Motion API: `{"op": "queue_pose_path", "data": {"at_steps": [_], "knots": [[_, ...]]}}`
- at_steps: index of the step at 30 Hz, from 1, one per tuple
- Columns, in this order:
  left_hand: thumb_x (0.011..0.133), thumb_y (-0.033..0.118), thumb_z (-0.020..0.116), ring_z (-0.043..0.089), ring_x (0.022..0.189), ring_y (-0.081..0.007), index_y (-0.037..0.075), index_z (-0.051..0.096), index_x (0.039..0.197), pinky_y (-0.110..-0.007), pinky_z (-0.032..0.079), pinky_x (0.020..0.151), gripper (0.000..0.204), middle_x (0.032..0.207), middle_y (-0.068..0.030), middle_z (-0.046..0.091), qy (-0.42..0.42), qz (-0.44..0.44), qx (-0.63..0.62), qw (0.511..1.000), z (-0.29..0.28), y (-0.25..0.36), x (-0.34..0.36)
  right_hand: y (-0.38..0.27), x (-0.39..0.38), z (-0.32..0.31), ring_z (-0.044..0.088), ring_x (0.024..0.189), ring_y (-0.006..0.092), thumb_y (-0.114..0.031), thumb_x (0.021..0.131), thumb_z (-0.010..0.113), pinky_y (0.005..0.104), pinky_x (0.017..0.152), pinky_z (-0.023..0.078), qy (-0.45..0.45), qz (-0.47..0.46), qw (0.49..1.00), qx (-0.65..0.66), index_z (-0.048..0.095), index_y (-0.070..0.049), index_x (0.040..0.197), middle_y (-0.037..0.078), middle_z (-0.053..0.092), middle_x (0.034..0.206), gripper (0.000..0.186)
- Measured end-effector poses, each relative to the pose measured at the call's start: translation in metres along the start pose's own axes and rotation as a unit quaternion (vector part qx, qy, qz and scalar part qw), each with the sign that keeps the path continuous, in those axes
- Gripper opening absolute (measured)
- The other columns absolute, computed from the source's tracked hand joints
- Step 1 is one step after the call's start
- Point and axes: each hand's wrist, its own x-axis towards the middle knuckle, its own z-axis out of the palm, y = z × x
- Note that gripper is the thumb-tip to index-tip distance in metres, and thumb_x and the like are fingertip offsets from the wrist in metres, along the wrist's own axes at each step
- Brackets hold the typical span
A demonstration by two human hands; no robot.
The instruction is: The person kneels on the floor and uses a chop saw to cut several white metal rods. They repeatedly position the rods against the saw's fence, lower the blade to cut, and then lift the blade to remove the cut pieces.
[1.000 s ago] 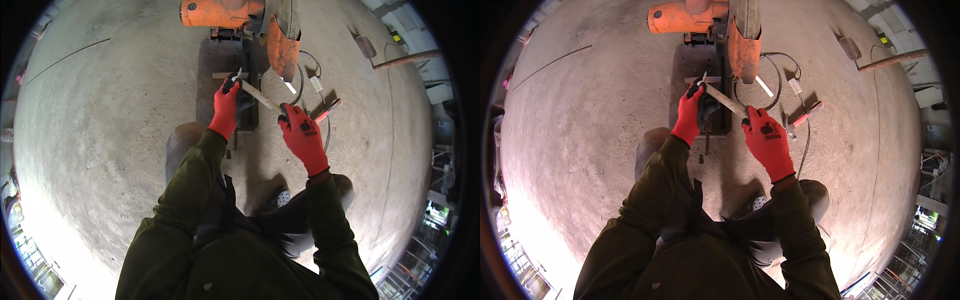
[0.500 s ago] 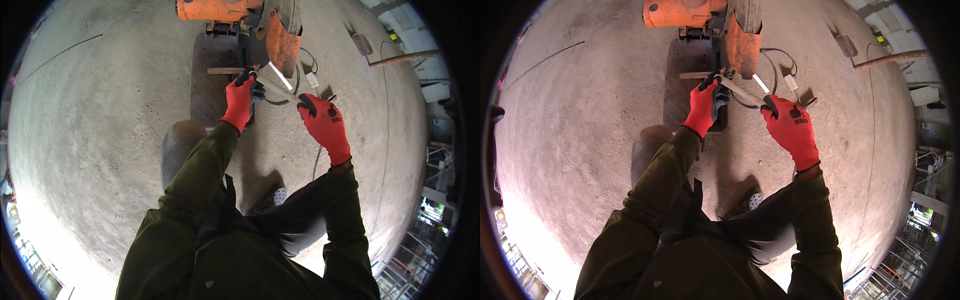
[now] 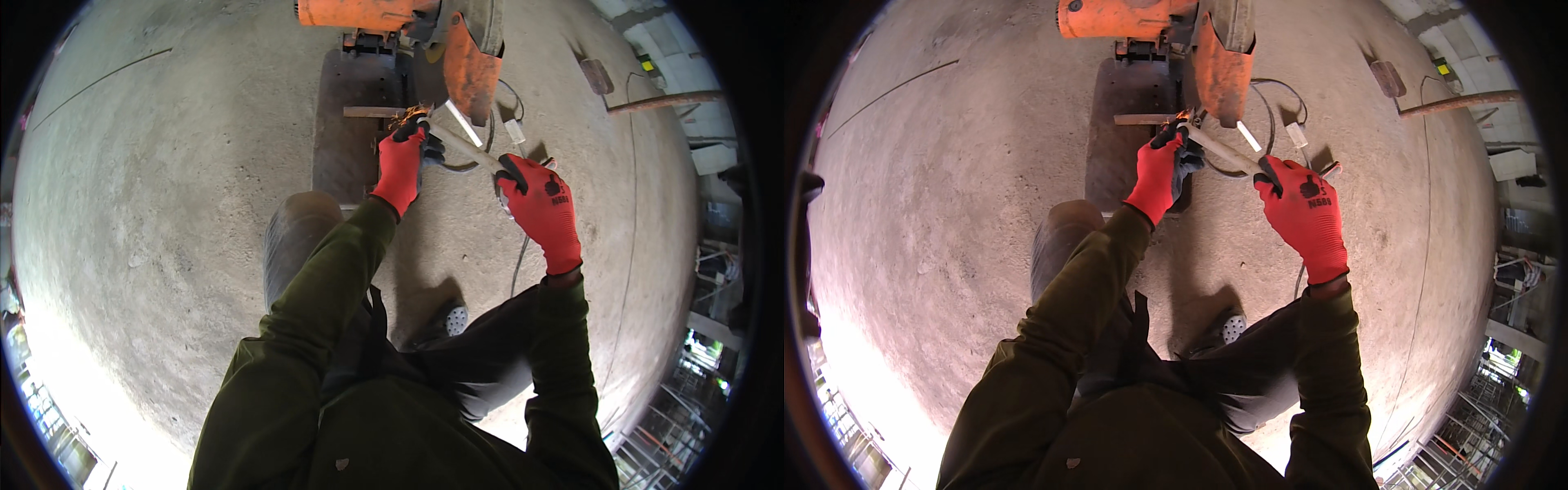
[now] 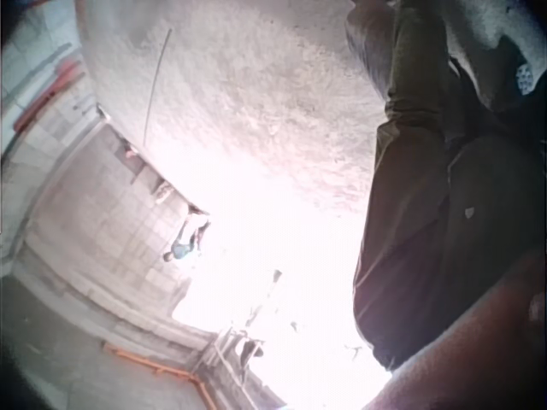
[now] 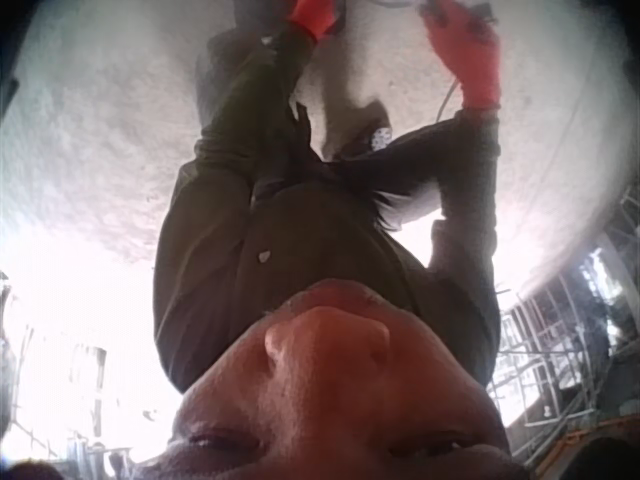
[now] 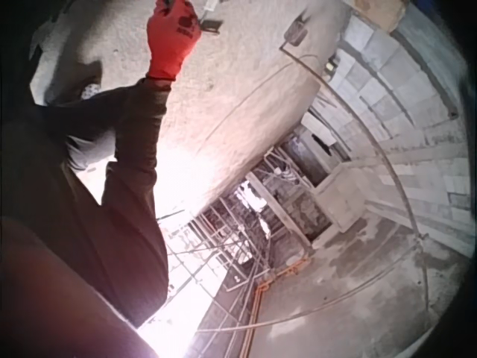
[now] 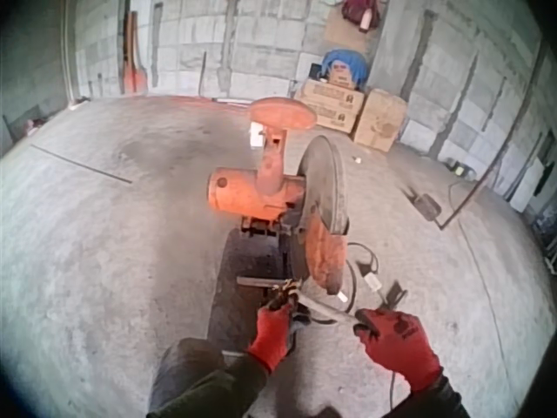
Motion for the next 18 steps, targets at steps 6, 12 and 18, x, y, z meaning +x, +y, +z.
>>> {"op": "queue_pose_path", "data": {"at_steps": [6, 12, 18], "knots": [[0.104, 0.012, 0.060, 0.068, 0.071, -0.0246, 0.003, 0.066, 0.123, -0.038, 0.057, 0.065, 0.023, 0.089, -0.0113, 0.068, -0.007, 0.027, -0.043, 0.999, 0.007, 0.007, -0.007, 0.004, 0.004, -0.006, 0.070, 0.085, 0.0321, -0.024, 0.091, 0.071, 0.0404, 0.074, 0.055, -0.005, -0.020, 1.000, 0.002, 0.070, -0.010, 0.117, 0.009, 0.072, 0.102, 0.030], [0.102, 0.013, 0.063, 0.067, 0.069, -0.0232, 0.002, 0.067, 0.122, -0.037, 0.055, 0.062, 0.022, 0.090, -0.0121, 0.070, -0.009, 0.005, -0.021, 1.000, 0.006, 0.006, 0.003, 0.006, 0.008, 0.003, 0.069, 0.084, 0.0320, -0.025, 0.092, 0.070, 0.0407, 0.073, 0.055, -0.001, -0.012, 0.999, -0.035, 0.070, -0.010, 0.118, 0.009, 0.070, 0.098, 0.030], [0.102, 0.014, 0.064, 0.066, 0.067, -0.0204, 0.001, 0.069, 0.118, -0.035, 0.053, 0.061, 0.021, 0.092, -0.0131, 0.072, 0.015, -0.005, 0.013, 1.000, 0.009, 0.000, 0.001, 0.013, 0.003, -0.002, 0.071, 0.089, 0.0321, -0.027, 0.091, 0.071, 0.0404, 0.079, 0.056, 0.000, -0.007, 0.999, -0.047, 0.070, -0.011, 0.122, 0.011, 0.073, 0.107, 0.035]]}}
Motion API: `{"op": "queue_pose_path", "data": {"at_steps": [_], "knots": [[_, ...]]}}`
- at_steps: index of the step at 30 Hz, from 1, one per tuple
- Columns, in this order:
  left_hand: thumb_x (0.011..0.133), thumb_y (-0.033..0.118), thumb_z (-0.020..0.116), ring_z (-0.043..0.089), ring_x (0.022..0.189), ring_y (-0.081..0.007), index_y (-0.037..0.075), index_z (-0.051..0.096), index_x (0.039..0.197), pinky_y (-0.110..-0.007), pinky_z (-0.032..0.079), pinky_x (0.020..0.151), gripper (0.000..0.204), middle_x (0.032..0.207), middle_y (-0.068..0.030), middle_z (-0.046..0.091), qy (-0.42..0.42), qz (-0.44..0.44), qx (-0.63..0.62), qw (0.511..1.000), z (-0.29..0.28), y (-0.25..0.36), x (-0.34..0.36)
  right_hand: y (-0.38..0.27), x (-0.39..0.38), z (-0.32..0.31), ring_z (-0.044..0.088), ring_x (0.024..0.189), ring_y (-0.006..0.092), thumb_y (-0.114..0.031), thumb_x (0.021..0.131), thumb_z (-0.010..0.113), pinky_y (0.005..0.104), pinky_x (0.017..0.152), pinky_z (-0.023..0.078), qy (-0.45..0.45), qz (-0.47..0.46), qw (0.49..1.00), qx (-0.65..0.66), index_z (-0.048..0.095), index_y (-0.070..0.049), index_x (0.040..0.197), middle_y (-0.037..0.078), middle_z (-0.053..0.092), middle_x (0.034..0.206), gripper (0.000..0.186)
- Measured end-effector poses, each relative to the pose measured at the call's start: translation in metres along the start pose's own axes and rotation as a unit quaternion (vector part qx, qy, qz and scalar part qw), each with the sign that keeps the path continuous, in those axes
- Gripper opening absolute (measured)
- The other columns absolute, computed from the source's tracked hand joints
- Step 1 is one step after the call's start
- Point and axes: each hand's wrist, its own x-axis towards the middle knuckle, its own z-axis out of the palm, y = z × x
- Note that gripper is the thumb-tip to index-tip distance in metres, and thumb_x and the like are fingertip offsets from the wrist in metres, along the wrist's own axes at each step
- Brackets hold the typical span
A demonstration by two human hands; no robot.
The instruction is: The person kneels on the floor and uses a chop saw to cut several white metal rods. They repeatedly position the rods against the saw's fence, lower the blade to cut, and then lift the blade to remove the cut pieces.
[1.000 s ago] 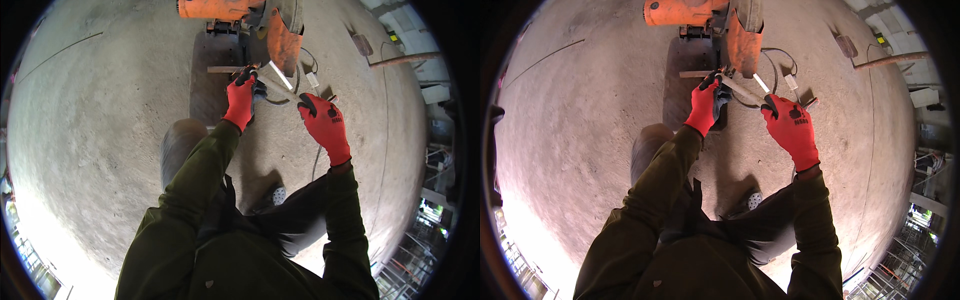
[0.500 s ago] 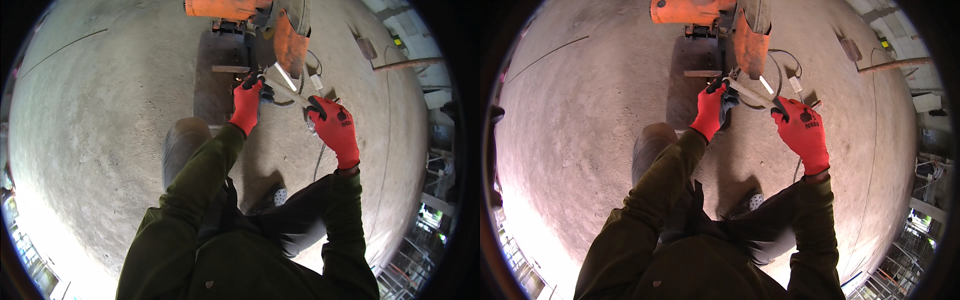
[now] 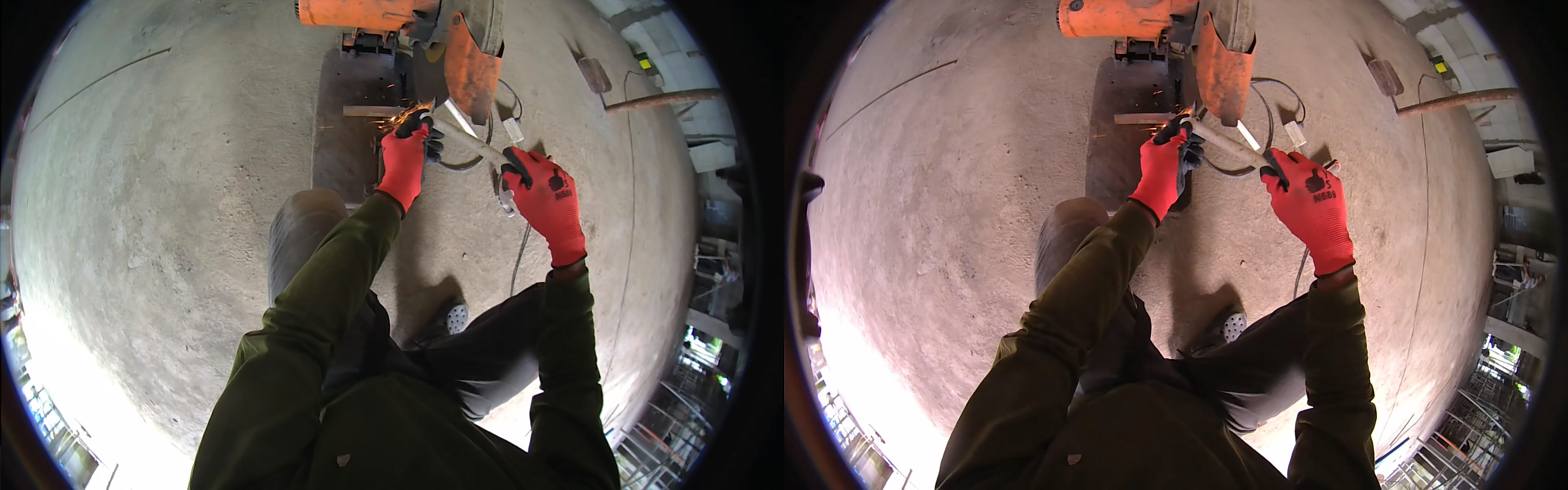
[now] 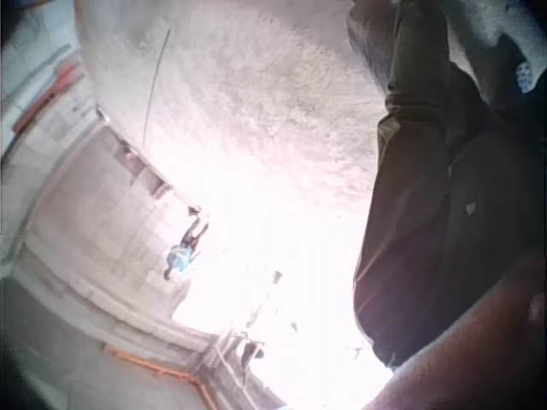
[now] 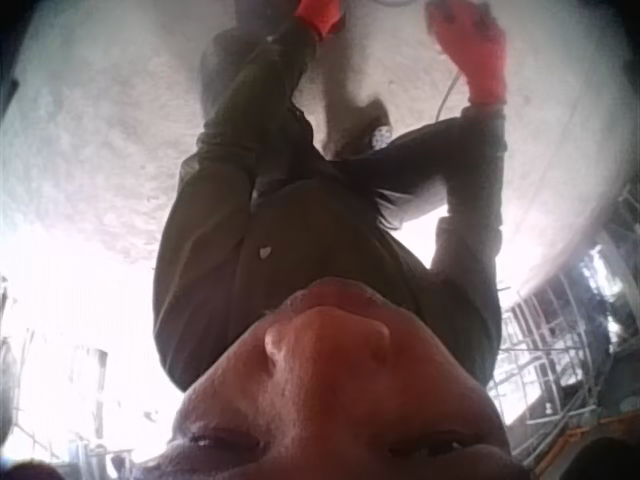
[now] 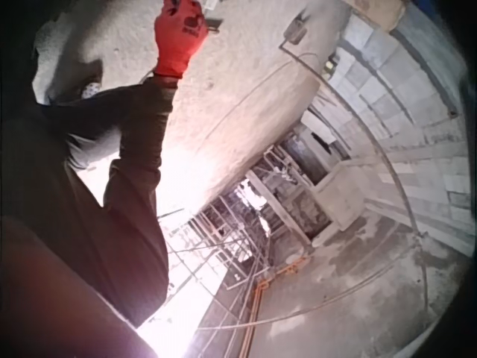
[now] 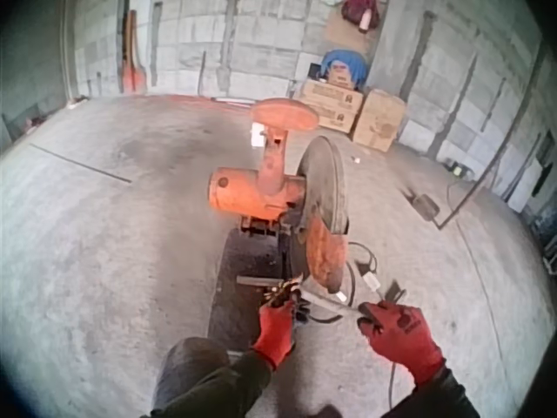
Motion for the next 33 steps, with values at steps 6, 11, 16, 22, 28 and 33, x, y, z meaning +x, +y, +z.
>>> {"op": "queue_pose_path", "data": {"at_steps": [6, 11, 16, 22, 28, 33], "knots": [[0.102, 0.014, 0.065, 0.064, 0.066, -0.0161, 0.004, 0.070, 0.120, -0.030, 0.050, 0.059, 0.022, 0.092, -0.0108, 0.073, -0.022, 0.021, 0.019, 0.999, 0.002, 0.002, -0.009, 0.004, 0.001, -0.011, 0.071, 0.090, 0.0327, -0.027, 0.091, 0.070, 0.0408, 0.081, 0.057, -0.034, 0.018, 0.999, 0.026, 0.071, -0.011, 0.121, 0.011, 0.073, 0.109, 0.034], [0.102, 0.014, 0.065, 0.064, 0.066, -0.0154, 0.004, 0.070, 0.121, -0.029, 0.050, 0.059, 0.022, 0.093, -0.0099, 0.074, -0.007, 0.021, 0.031, 0.999, 0.006, 0.005, -0.015, 0.009, 0.003, -0.013, 0.071, 0.091, 0.0331, -0.026, 0.090, 0.071, 0.0408, 0.082, 0.056, -0.047, 0.019, 0.998, 0.046, 0.071, -0.011, 0.120, 0.011, 0.073, 0.110, 0.033], [0.101, 0.012, 0.065, 0.066, 0.068, -0.0155, 0.004, 0.070, 0.122, -0.029, 0.050, 0.057, 0.023, 0.093, -0.0084, 0.074, -0.001, 0.034, 0.030, 0.999, 0.004, 0.006, -0.015, 0.021, 0.005, -0.010, 0.071, 0.094, 0.0344, -0.024, 0.089, 0.072, 0.0408, 0.084, 0.057, -0.047, 0.007, 0.996, 0.078, 0.072, -0.012, 0.121, 0.013, 0.073, 0.112, 0.034], [0.099, 0.009, 0.067, 0.066, 0.065, -0.0117, 0.006, 0.072, 0.119, -0.027, 0.048, 0.053, 0.021, 0.090, -0.0006, 0.072, 0.014, 0.058, 0.036, 0.998, 0.014, 0.011, -0.025, 0.045, 0.006, 0.004, 0.071, 0.092, 0.0335, -0.015, 0.088, 0.074, 0.0396, 0.082, 0.056, -0.055, -0.012, 0.985, 0.164, 0.072, -0.010, 0.121, 0.014, 0.074, 0.108, 0.034], [0.097, 0.008, 0.068, 0.062, 0.065, -0.0083, 0.005, 0.072, 0.116, -0.026, 0.046, 0.053, 0.019, 0.088, 0.0021, 0.070, 0.031, 0.094, 0.055, 0.994, 0.015, 0.008, -0.022, 0.054, 0.010, 0.013, 0.068, 0.074, 0.0178, -0.007, 0.090, 0.071, 0.0324, 0.070, 0.054, -0.063, -0.017, 0.970, 0.232, 0.071, -0.004, 0.122, 0.012, 0.074, 0.093, 0.032], [0.097, 0.007, 0.068, 0.061, 0.065, -0.0077, 0.005, 0.073, 0.112, -0.026, 0.045, 0.052, 0.017, 0.086, 0.0023, 0.068, 0.037, 0.116, 0.062, 0.991, 0.023, 0.014, -0.032, 0.063, 0.012, 0.019, 0.062, 0.083, 0.0096, -0.001, 0.092, 0.067, 0.0279, 0.075, 0.053, -0.114, 0.046, 0.946, 0.300, 0.069, 0.003, 0.123, 0.008, 0.073, 0.095, 0.031]]}}
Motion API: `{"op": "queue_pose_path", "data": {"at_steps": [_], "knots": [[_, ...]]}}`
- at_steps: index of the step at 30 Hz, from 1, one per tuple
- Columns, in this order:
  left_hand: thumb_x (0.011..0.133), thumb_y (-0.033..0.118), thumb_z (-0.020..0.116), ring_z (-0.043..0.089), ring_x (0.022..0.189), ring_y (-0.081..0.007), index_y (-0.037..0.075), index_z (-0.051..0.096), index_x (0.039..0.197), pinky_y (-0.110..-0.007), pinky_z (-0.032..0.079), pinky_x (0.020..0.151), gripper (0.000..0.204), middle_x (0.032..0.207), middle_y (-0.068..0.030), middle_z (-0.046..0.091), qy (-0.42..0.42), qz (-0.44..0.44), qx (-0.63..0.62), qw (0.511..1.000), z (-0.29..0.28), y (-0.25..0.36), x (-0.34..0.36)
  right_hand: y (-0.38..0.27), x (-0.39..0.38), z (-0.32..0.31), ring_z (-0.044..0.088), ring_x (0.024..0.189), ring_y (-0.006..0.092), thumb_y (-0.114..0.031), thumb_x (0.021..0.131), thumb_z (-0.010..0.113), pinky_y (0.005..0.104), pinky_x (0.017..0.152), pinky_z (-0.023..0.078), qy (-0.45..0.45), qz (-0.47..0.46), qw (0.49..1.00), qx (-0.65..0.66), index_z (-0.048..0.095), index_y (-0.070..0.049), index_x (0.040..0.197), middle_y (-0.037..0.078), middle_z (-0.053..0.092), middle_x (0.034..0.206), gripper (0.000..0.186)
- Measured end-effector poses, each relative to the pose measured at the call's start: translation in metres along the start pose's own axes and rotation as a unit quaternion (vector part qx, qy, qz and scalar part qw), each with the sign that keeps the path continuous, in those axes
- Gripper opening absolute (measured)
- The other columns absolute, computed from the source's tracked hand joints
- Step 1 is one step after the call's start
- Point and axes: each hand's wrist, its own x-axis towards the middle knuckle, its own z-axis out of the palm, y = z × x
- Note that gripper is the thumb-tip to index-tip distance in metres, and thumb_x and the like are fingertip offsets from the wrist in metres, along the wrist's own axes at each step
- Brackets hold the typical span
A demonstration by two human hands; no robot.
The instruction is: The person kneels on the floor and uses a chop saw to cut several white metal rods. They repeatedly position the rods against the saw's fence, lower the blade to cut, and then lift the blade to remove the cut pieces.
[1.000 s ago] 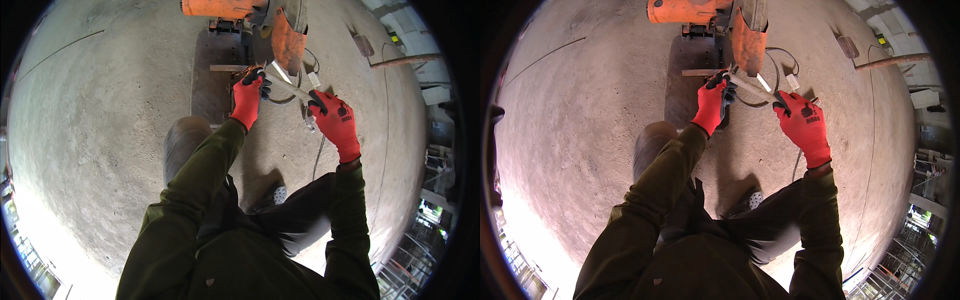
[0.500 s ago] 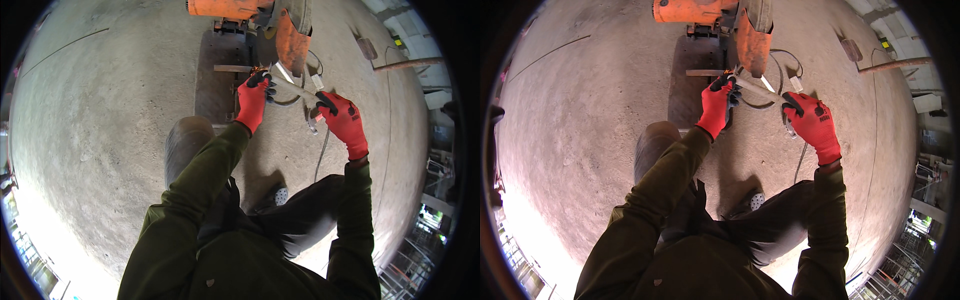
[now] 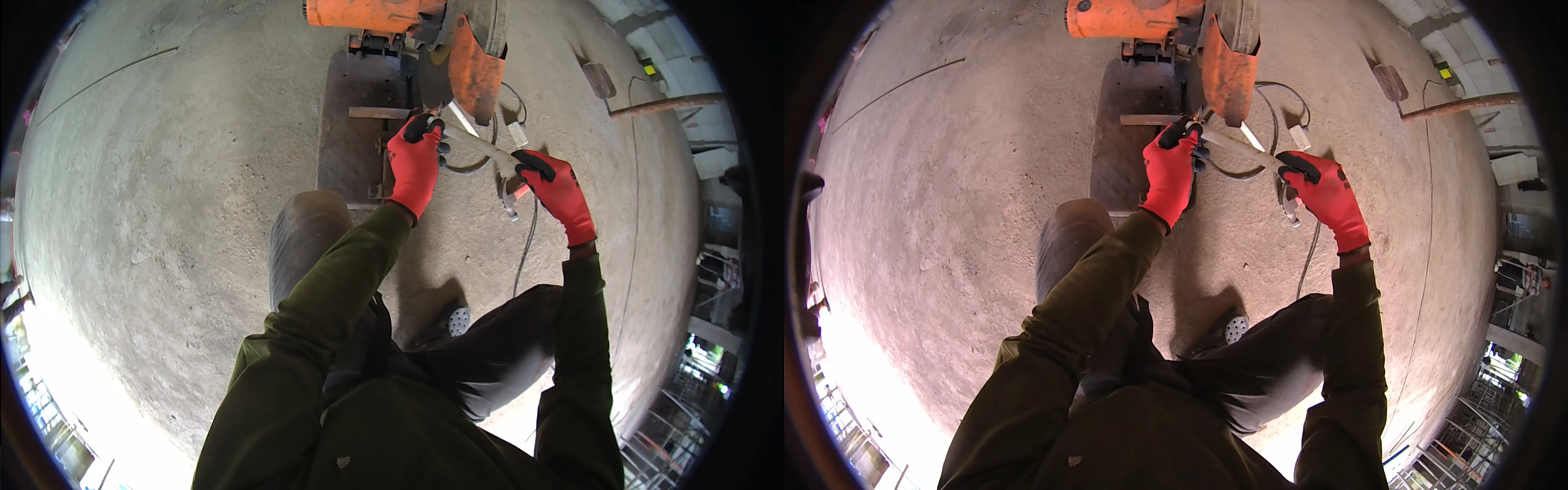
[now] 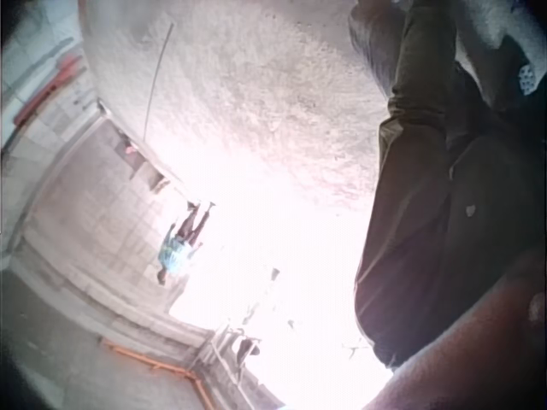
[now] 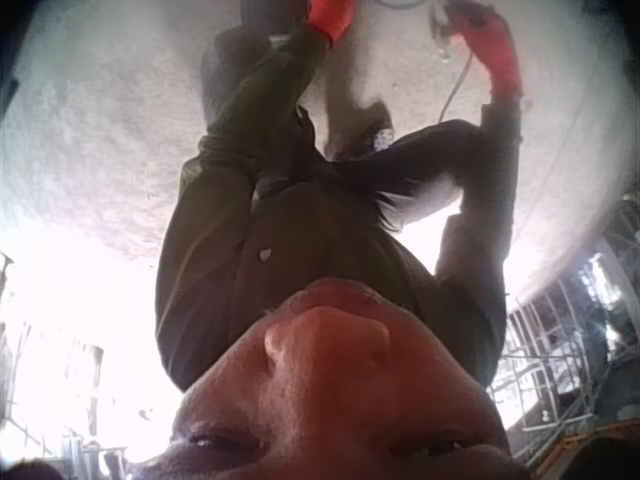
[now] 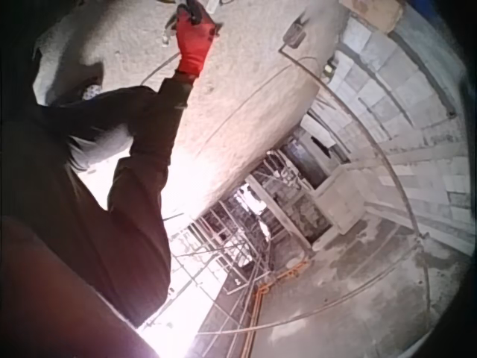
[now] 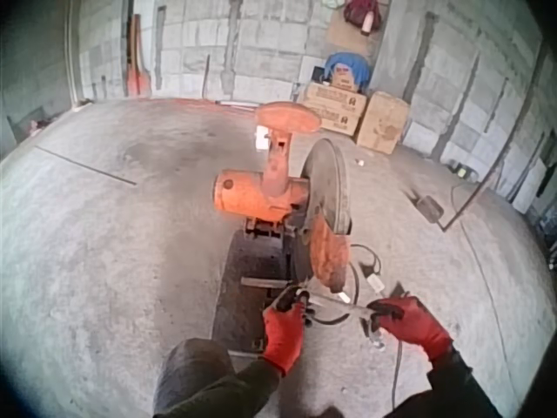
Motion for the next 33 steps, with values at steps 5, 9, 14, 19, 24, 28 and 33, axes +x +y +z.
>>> {"op": "queue_pose_path", "data": {"at_steps": [5, 9, 14, 19, 24, 28, 33], "knots": [[0.096, 0.007, 0.067, 0.062, 0.065, -0.0078, 0.004, 0.072, 0.110, -0.025, 0.044, 0.051, 0.015, 0.084, 0.0018, 0.067, 0.004, 0.009, 0.017, 1.000, 0.003, 0.003, 0.001, 0.013, 0.005, 0.003, 0.061, 0.068, 0.0082, -0.012, 0.093, 0.070, 0.0293, 0.061, 0.053, 0.021, -0.020, 0.999, 0.022, 0.072, -0.004, 0.123, 0.007, 0.072, 0.084, 0.031], [0.096, 0.006, 0.067, 0.063, 0.064, -0.0077, 0.003, 0.073, 0.108, -0.026, 0.044, 0.051, 0.014, 0.083, 0.0020, 0.067, 0.020, 0.032, 0.051, 0.998, 0.005, 0.003, 0.001, 0.011, 0.005, 0.002, 0.061, 0.069, 0.0069, -0.014, 0.093, 0.069, 0.0278, 0.061, 0.053, 0.012, 0.016, 0.998, 0.059, 0.073, -0.005, 0.122, 0.005, 0.072, 0.085, 0.031], [0.095, 0.006, 0.068, 0.061, 0.070, -0.0067, 0.002, 0.073, 0.108, -0.025, 0.048, 0.059, 0.014, 0.084, 0.0018, 0.068, 0.034, 0.087, 0.089, 0.992, 0.006, 0.005, 0.001, 0.009, 0.007, 0.004, 0.062, 0.074, 0.0079, -0.006, 0.093, 0.068, 0.0267, 0.061, 0.056, 0.000, 0.054, 0.994, 0.095, 0.071, 0.001, 0.123, 0.006, 0.071, 0.089, 0.031], [0.094, 0.006, 0.069, 0.059, 0.075, -0.0059, 0.000, 0.072, 0.109, -0.025, 0.051, 0.065, 0.016, 0.086, -0.0002, 0.069, 0.032, 0.123, 0.094, 0.988, 0.008, 0.000, 0.003, 0.023, 0.010, 0.006, 0.053, 0.057, 0.0034, -0.014, 0.094, 0.070, 0.0247, 0.050, 0.046, 0.002, 0.031, 0.995, 0.099, 0.073, -0.005, 0.124, 0.001, 0.072, 0.081, 0.032], [0.094, 0.005, 0.068, 0.059, 0.074, -0.0063, -0.001, 0.072, 0.111, -0.025, 0.050, 0.064, 0.018, 0.086, -0.0010, 0.069, 0.040, 0.128, 0.108, 0.985, 0.009, -0.002, 0.003, 0.022, 0.010, 0.006, 0.052, 0.057, 0.0030, -0.014, 0.094, 0.070, 0.0241, 0.049, 0.046, 0.008, 0.045, 0.994, 0.102, 0.073, -0.005, 0.124, 0.000, 0.071, 0.081, 0.032], [0.093, 0.005, 0.069, 0.059, 0.073, -0.0068, 0.000, 0.072, 0.109, -0.026, 0.050, 0.064, 0.017, 0.084, -0.0009, 0.068, 0.039, 0.138, 0.125, 0.982, 0.010, -0.004, 0.002, 0.019, 0.011, 0.004, 0.053, 0.060, 0.0027, -0.016, 0.092, 0.072, 0.0234, 0.051, 0.046, 0.008, 0.078, 0.992, 0.101, 0.074, -0.005, 0.122, 0.000, 0.070, 0.082, 0.031], [0.092, 0.006, 0.069, 0.058, 0.071, -0.0071, 0.001, 0.072, 0.105, -0.027, 0.049, 0.064, 0.015, 0.081, -0.0011, 0.067, 0.056, 0.133, 0.119, 0.982, 0.012, -0.005, 0.002, 0.023, 0.018, 0.002, 0.057, 0.069, 0.0062, -0.018, 0.091, 0.074, 0.0260, 0.062, 0.048, 0.021, 0.053, 0.996, 0.075, 0.077, -0.004, 0.113, 0.001, 0.069, 0.081, 0.026]]}}
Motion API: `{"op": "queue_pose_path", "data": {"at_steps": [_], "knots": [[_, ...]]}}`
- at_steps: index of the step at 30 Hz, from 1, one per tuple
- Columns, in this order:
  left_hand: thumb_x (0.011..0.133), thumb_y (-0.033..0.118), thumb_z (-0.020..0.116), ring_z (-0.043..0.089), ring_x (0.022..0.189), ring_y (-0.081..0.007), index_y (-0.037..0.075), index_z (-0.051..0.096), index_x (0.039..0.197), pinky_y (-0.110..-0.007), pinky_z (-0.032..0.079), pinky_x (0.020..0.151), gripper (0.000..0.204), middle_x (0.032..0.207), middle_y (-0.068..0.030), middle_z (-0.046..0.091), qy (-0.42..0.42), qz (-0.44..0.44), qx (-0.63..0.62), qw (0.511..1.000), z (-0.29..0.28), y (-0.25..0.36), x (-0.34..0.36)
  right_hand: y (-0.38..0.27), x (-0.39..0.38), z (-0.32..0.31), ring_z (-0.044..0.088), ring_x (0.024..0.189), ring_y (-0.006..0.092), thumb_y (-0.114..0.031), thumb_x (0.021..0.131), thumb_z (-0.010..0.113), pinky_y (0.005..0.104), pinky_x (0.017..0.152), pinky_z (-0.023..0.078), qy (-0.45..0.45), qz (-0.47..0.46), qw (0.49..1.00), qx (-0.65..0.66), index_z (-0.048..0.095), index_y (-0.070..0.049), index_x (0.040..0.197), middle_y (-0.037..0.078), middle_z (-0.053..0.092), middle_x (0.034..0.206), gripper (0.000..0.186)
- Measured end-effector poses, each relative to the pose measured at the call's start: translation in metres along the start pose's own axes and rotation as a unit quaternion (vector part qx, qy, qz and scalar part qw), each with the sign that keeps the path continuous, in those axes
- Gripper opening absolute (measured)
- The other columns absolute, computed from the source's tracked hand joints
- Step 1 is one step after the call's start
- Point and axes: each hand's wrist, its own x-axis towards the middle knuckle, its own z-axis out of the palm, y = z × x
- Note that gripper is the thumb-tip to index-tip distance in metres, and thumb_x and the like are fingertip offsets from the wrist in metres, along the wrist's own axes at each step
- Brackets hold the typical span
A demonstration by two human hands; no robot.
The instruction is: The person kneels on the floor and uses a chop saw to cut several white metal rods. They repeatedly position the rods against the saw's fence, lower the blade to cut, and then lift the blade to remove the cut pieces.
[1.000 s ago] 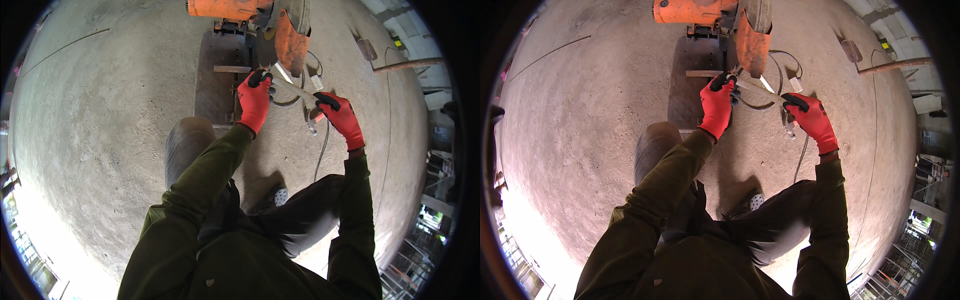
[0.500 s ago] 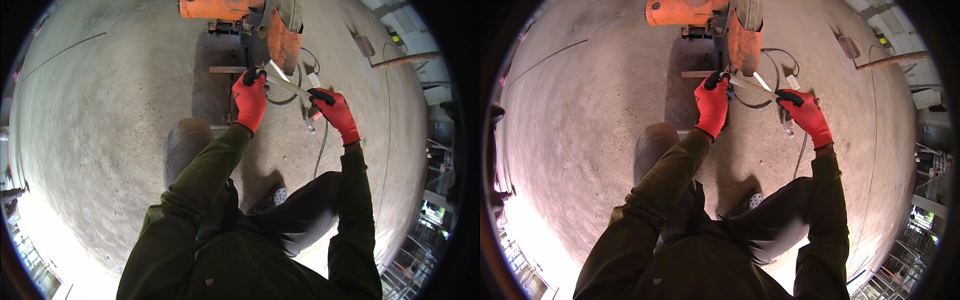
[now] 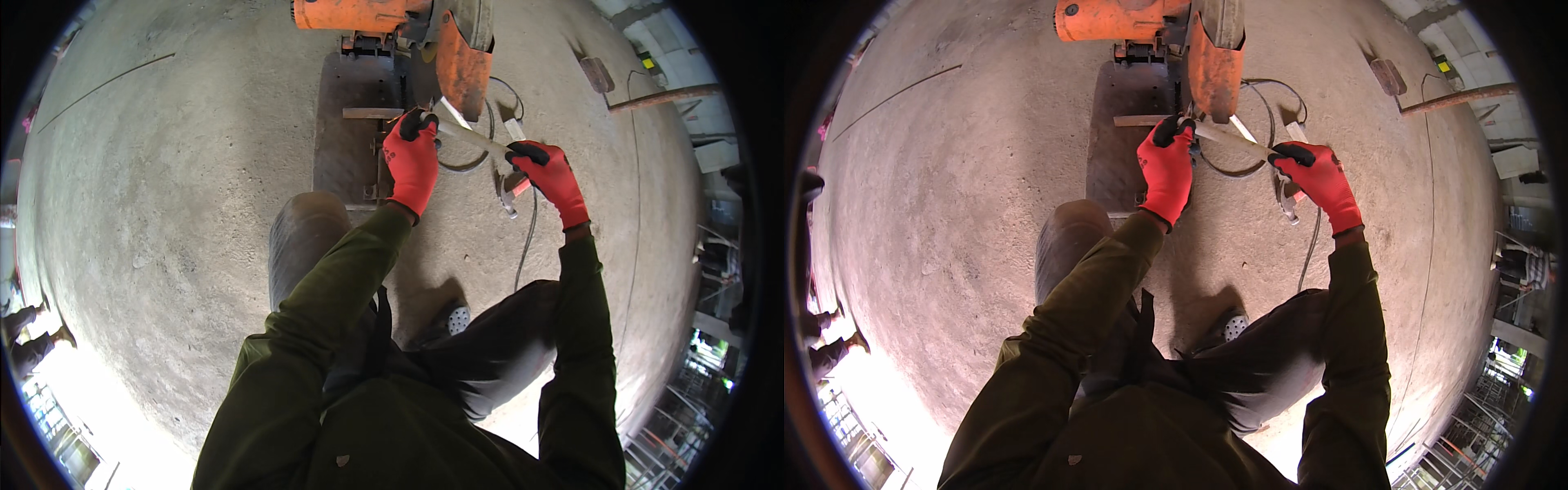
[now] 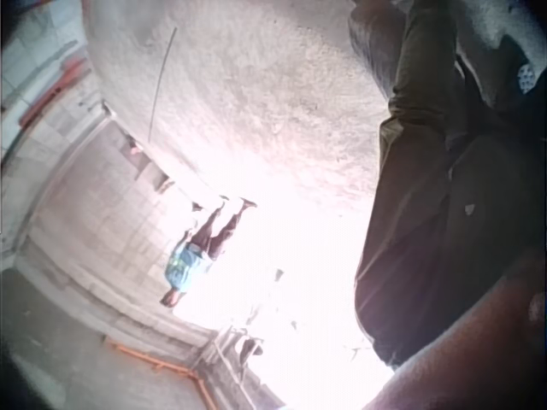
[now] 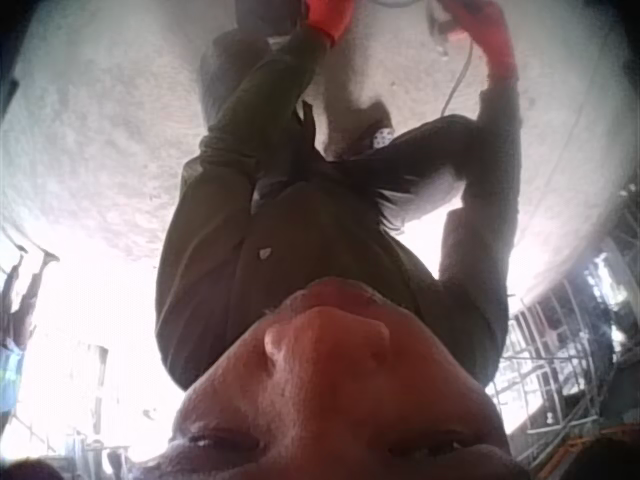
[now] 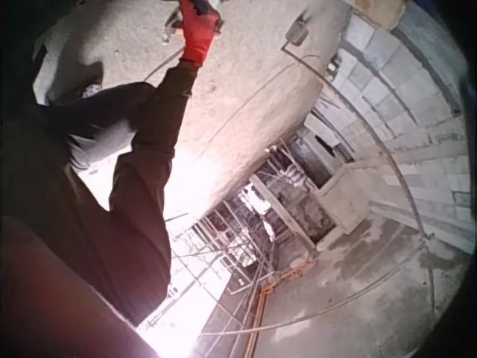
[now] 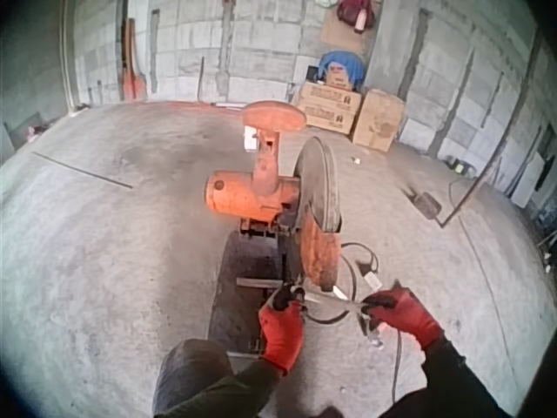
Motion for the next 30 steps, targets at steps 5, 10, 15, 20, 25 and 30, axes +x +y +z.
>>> {"op": "queue_pose_path", "data": {"at_steps": [5, 10, 15, 20, 25, 30], "knots": [[0.092, 0.007, 0.071, 0.055, 0.073, -0.0066, 0.000, 0.072, 0.103, -0.027, 0.046, 0.066, 0.013, 0.081, 0.0011, 0.067, -0.017, 0.003, 0.001, 1.000, 0.001, -0.002, 0.002, -0.006, 0.012, -0.010, 0.058, 0.072, 0.0092, -0.019, 0.090, 0.075, 0.0268, 0.067, 0.049, -0.024, 0.048, 0.998, -0.018, 0.076, -0.002, 0.107, 0.001, 0.070, 0.081, 0.023], [0.092, 0.008, 0.071, 0.055, 0.067, -0.0077, 0.001, 0.071, 0.100, -0.028, 0.046, 0.062, 0.010, 0.077, 0.0001, 0.066, -0.003, 0.040, 0.039, 0.998, 0.002, -0.004, 0.003, -0.006, 0.011, -0.003, 0.053, 0.063, 0.0038, -0.016, 0.091, 0.075, 0.0237, 0.055, 0.041, -0.003, 0.024, 1.000, 0.006, 0.077, -0.002, 0.102, -0.003, 0.064, 0.074, 0.018], [0.092, 0.007, 0.070, 0.056, 0.069, -0.0078, 0.000, 0.071, 0.100, -0.027, 0.046, 0.063, 0.011, 0.078, -0.0008, 0.067, -0.002, 0.039, 0.013, 0.999, 0.003, -0.008, 0.005, -0.003, 0.011, -0.003, 0.053, 0.064, 0.0040, -0.015, 0.092, 0.075, 0.0237, 0.055, 0.041, 0.002, 0.033, 0.999, -0.009, 0.077, -0.001, 0.102, -0.003, 0.064, 0.074, 0.018], [0.091, 0.008, 0.070, 0.058, 0.068, -0.0081, 0.000, 0.071, 0.101, -0.028, 0.046, 0.063, 0.012, 0.077, -0.0011, 0.067, -0.004, 0.038, 0.034, 0.999, 0.001, -0.009, 0.003, 0.006, 0.009, -0.004, 0.059, 0.069, 0.0079, -0.025, 0.091, 0.077, 0.0268, 0.065, 0.049, -0.005, 0.040, 0.999, -0.025, 0.078, -0.007, 0.107, 0.000, 0.068, 0.077, 0.024], [0.091, 0.009, 0.071, 0.057, 0.069, -0.0079, 0.000, 0.072, 0.102, -0.028, 0.046, 0.063, 0.014, 0.077, -0.0007, 0.067, -0.020, 0.012, 0.042, 0.999, -0.003, -0.002, -0.003, 0.006, 0.006, -0.004, 0.057, 0.069, 0.0064, -0.018, 0.091, 0.076, 0.0253, 0.061, 0.047, -0.001, 0.054, 0.998, -0.019, 0.077, -0.002, 0.105, -0.001, 0.066, 0.077, 0.022], [0.092, 0.009, 0.071, 0.056, 0.069, -0.0071, 0.000, 0.072, 0.105, -0.028, 0.046, 0.064, 0.016, 0.077, -0.0006, 0.067, -0.021, -0.007, 0.015, 1.000, -0.003, -0.003, -0.004, 0.008, 0.004, -0.005, 0.055, 0.065, 0.0060, -0.026, 0.089, 0.079, 0.0259, 0.057, 0.049, -0.004, 0.036, 0.999, -0.014, 0.079, -0.007, 0.107, -0.001, 0.066, 0.074, 0.026]]}}
